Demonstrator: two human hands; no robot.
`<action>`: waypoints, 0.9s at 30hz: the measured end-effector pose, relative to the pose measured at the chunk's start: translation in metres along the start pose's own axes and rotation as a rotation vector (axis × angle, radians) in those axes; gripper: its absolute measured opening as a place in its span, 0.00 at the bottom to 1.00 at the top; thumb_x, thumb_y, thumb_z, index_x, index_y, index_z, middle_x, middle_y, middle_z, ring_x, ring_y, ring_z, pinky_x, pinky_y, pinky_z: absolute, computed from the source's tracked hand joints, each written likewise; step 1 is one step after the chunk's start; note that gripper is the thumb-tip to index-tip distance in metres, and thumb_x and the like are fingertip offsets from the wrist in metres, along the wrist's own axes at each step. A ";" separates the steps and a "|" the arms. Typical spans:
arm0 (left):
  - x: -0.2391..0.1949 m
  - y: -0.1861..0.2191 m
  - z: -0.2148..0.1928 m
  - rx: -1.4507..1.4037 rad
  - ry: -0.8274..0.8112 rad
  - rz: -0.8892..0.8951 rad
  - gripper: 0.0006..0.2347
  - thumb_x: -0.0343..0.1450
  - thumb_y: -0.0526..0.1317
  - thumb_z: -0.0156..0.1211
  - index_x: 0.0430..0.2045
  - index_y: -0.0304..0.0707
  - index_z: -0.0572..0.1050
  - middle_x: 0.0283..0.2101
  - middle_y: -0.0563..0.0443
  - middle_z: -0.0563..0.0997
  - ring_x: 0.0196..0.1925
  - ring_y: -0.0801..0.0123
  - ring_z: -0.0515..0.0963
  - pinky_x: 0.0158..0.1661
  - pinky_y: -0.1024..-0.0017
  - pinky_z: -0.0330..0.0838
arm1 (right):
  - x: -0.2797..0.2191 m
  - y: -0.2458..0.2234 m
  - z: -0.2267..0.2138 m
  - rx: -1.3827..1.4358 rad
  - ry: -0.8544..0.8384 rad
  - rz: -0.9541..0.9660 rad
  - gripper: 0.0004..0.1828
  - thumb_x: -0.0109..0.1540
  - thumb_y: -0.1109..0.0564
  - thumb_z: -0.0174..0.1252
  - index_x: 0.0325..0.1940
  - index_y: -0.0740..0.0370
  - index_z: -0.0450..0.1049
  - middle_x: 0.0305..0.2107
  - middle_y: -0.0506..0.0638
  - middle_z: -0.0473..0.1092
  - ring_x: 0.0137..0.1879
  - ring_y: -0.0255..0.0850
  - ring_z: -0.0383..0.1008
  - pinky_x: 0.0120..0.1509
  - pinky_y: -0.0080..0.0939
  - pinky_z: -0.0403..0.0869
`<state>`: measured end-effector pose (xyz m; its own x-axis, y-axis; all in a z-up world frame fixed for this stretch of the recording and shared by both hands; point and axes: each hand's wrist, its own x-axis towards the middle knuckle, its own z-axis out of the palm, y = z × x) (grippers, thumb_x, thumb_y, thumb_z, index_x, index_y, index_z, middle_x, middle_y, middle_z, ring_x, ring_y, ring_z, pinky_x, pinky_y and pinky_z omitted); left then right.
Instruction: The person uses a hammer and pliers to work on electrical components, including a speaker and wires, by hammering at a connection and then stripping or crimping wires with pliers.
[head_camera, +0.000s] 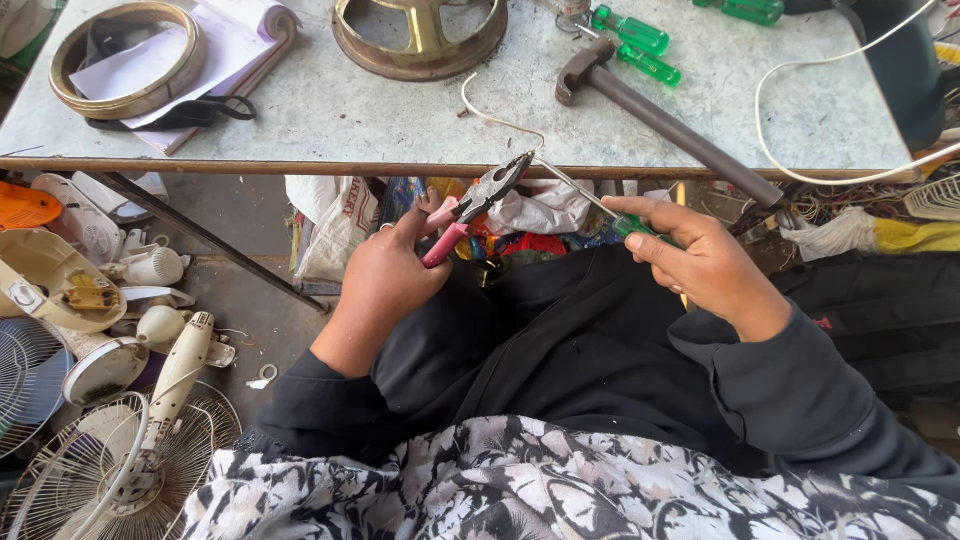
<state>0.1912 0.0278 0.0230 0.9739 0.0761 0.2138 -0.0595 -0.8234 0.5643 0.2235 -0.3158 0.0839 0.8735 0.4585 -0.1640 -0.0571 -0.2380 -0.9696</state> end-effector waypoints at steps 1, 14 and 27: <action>0.000 0.000 0.000 -0.009 0.012 0.008 0.23 0.61 0.46 0.67 0.51 0.44 0.75 0.34 0.39 0.84 0.37 0.45 0.84 0.38 0.53 0.76 | 0.000 0.000 0.000 0.001 0.000 0.000 0.28 0.66 0.57 0.53 0.72 0.53 0.67 0.27 0.42 0.62 0.22 0.24 0.52 0.23 0.26 0.52; -0.001 0.000 0.003 0.032 0.086 0.037 0.23 0.61 0.47 0.68 0.50 0.41 0.76 0.33 0.37 0.84 0.37 0.44 0.84 0.37 0.53 0.77 | 0.005 -0.005 -0.005 -0.011 -0.062 -0.005 0.29 0.66 0.57 0.53 0.73 0.54 0.66 0.29 0.45 0.64 0.23 0.25 0.55 0.23 0.25 0.55; -0.002 -0.002 -0.003 0.095 0.141 0.147 0.19 0.59 0.42 0.70 0.43 0.41 0.74 0.30 0.37 0.82 0.34 0.41 0.82 0.34 0.49 0.75 | 0.030 -0.084 -0.023 -0.385 -0.097 0.463 0.26 0.67 0.49 0.52 0.71 0.49 0.70 0.21 0.47 0.59 0.16 0.31 0.52 0.17 0.34 0.52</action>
<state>0.1885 0.0310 0.0240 0.9157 0.0233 0.4013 -0.1715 -0.8803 0.4423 0.2658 -0.3020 0.1644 0.7506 0.3052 -0.5860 -0.2252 -0.7156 -0.6612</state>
